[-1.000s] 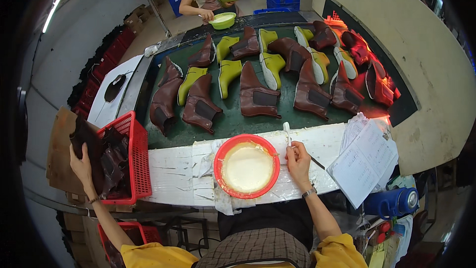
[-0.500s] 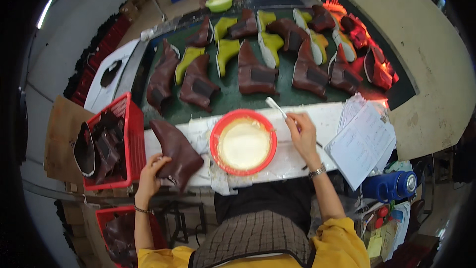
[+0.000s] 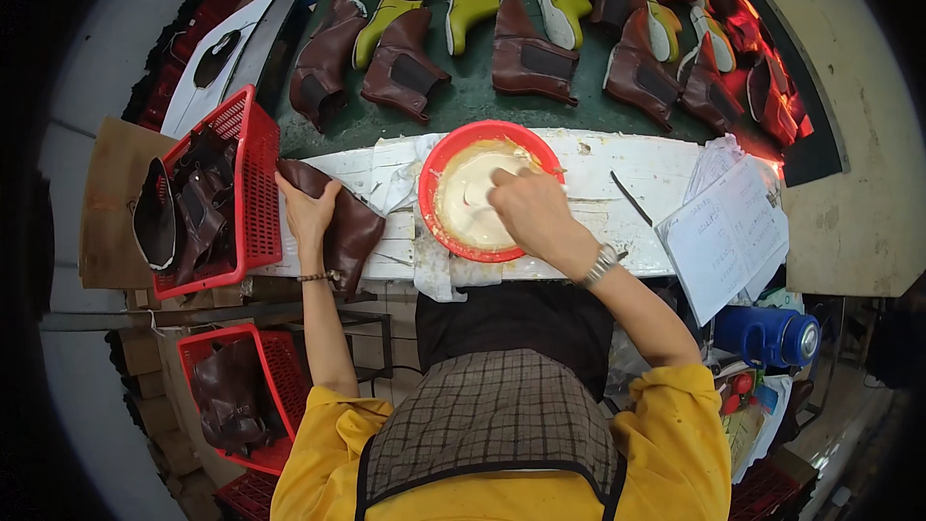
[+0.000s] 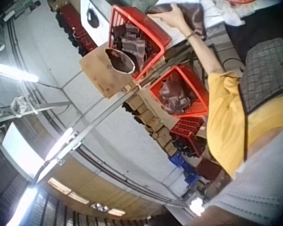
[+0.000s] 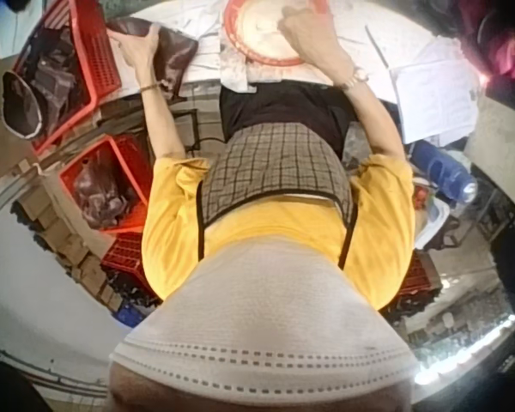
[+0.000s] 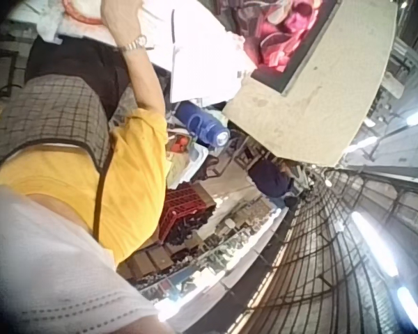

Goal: Applying white adhesive to the edges of brown leather shoe uppers using a small brush.

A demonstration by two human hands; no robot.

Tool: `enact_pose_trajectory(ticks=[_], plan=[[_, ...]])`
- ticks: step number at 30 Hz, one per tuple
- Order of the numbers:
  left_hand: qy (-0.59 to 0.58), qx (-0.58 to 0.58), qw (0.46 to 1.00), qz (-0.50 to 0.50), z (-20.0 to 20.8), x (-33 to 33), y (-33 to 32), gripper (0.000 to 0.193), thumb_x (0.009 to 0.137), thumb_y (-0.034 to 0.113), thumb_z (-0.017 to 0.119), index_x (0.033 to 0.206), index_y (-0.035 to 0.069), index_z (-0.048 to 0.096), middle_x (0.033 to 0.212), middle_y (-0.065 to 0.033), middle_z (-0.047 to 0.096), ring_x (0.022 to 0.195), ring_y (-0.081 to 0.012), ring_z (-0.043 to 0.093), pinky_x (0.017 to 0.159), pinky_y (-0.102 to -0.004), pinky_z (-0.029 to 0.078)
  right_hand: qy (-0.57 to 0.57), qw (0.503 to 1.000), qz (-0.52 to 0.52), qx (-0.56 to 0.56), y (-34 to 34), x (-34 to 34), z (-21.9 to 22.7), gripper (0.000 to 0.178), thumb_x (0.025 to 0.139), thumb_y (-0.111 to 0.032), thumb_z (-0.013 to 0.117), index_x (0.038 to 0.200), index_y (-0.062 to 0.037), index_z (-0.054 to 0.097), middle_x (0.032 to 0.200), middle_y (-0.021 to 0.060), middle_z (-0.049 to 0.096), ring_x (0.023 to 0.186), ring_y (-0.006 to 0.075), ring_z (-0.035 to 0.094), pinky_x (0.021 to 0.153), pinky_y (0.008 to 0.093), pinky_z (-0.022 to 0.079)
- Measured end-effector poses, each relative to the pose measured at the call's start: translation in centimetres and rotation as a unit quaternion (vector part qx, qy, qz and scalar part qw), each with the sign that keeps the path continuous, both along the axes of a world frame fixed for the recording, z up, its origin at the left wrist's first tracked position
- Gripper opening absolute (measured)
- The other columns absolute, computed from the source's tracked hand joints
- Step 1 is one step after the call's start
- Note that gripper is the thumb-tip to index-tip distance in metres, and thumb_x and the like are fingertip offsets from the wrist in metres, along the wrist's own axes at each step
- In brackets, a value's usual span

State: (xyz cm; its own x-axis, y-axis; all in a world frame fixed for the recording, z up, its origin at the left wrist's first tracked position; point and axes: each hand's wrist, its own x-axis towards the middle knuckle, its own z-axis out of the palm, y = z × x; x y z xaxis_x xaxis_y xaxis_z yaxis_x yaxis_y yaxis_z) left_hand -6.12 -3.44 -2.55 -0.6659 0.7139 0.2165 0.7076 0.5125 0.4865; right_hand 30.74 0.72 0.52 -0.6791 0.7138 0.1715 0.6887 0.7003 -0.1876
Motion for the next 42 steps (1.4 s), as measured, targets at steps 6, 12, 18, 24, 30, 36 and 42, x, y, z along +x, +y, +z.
enact_pose_trajectory(ticks=[6,12,18,24,30,36,42], plan=[[-0.233,0.121,0.941,-0.214,3.3,-2.0,-1.1,0.052,0.081,0.021,0.071,0.127,-0.003,0.062,0.112,-0.0117,0.070,0.099,-0.0198,0.066,0.087,-0.0326,0.052,0.147,0.980,-0.130,0.044,-1.3,6.2,3.7,0.010,0.084,-0.012,0.075,0.092,-0.0064,0.075,0.083,0.0082,0.065,0.073,0.0263,0.066,0.063,0.0372,0.052],[-0.602,0.088,0.750,-0.260,8.5,4.2,-2.1,0.036,0.096,0.025,0.069,0.121,0.000,0.064,0.102,-0.0014,0.067,0.088,-0.0088,0.062,0.077,-0.0257,0.050,0.241,0.944,-0.196,-0.108,-1.4,8.0,3.5,0.013,0.088,-0.015,0.075,0.098,-0.0063,0.077,0.084,0.0069,0.067,0.067,0.0218,0.065,0.063,0.0326,0.051],[-0.500,-0.116,0.778,-0.361,12.1,8.7,-2.0,0.026,0.091,0.017,0.071,0.108,-0.002,0.067,0.076,0.0035,0.062,0.064,-0.0042,0.053,0.056,-0.0242,0.044,0.389,0.915,-0.052,-0.096,0.0,6.8,4.7,0.017,0.083,-0.006,0.079,0.100,-0.0076,0.079,0.090,0.0038,0.069,0.073,0.0191,0.066,0.067,0.0310,0.049],[-0.386,-0.310,0.768,-0.408,15.1,10.3,-1.3,0.021,0.092,0.012,0.068,0.105,-0.004,0.069,0.085,0.0017,0.067,0.072,-0.0054,0.057,0.065,-0.0240,0.048,0.318,0.947,0.036,-0.009,1.3,4.6,6.6,0.024,0.078,-0.002,0.082,0.101,-0.0079,0.080,0.091,0.0036,0.068,0.087,0.0170,0.061,0.078,0.0312,0.043],[-0.461,-0.037,0.814,-0.352,14.4,10.7,-2.6,0.016,0.096,0.008,0.066,0.106,-0.003,0.070,0.083,0.0025,0.068,0.069,-0.0033,0.057,0.059,-0.0230,0.045,0.383,0.924,-0.012,0.002,-0.4,3.8,5.4,0.023,0.076,-0.010,0.085,0.099,-0.0141,0.081,0.090,-0.0010,0.068,0.083,0.0132,0.062,0.078,0.0297,0.037],[-0.446,0.068,0.839,-0.302,13.9,10.1,-2.4,0.015,0.097,0.010,0.067,0.106,-0.001,0.070,0.080,0.0038,0.065,0.068,-0.0017,0.055,0.058,-0.0217,0.042,0.367,0.929,-0.002,-0.048,-2.4,2.8,5.1,0.025,0.076,-0.004,0.084,0.100,-0.0102,0.081,0.091,0.0026,0.067,0.086,0.0162,0.060,0.076,0.0304,0.046],[-0.336,0.099,0.890,-0.291,10.9,6.8,0.1,0.031,0.093,0.015,0.073,0.116,-0.004,0.069,0.103,-0.0031,0.073,0.093,-0.0089,0.065,0.082,-0.0256,0.051,0.282,0.952,-0.096,-0.070,-0.3,3.0,3.1,0.018,0.078,-0.009,0.080,0.096,-0.0109,0.080,0.090,0.0026,0.066,0.086,0.0192,0.064,0.071,0.0328,0.049]])
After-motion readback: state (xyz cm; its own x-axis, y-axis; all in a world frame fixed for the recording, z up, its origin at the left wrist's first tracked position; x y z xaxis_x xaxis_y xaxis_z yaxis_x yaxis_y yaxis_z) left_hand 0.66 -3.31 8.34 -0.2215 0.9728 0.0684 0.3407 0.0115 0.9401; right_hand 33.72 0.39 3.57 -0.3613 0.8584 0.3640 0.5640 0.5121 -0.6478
